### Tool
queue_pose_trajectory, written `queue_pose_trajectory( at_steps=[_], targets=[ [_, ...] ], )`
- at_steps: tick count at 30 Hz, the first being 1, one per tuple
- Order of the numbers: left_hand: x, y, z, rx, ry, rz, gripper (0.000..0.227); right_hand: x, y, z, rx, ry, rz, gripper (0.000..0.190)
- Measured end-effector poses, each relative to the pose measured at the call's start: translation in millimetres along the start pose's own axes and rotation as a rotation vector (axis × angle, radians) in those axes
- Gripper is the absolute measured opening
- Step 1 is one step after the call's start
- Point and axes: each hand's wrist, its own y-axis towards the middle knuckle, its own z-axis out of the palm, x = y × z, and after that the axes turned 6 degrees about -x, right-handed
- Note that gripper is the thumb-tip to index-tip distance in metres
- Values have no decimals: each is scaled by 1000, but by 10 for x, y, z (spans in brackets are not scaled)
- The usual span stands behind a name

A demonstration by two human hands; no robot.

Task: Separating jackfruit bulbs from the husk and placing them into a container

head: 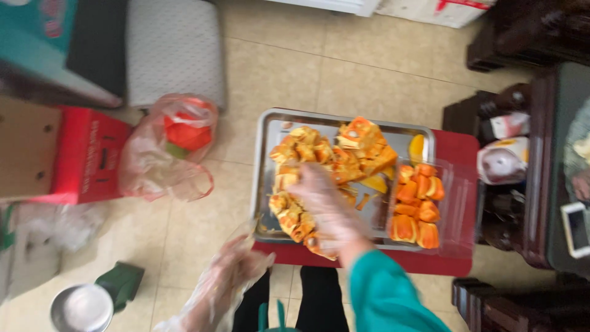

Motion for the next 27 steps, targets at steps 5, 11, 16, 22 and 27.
queue_pose_trajectory(
  at_steps=[5,11,16,22,27],
  targets=[
    [-243,-289,221,343,236,144,75,309,-658,-924,275,-4,129,57],
    [-272,-587,718,760,419,367,107,494,-950,-1340,202,287,-48,24],
    [-247,-853,897,755,592,365,73,530,-1314,-1352,67,561,-271,30],
    [-226,-1153,927,750,478,399,56,447,-1499,-1406,97,878,-177,45],
    [-418,-1467,886,638,518,207,54,362,-1549,-1607,237,946,-196,32]
  ],
)
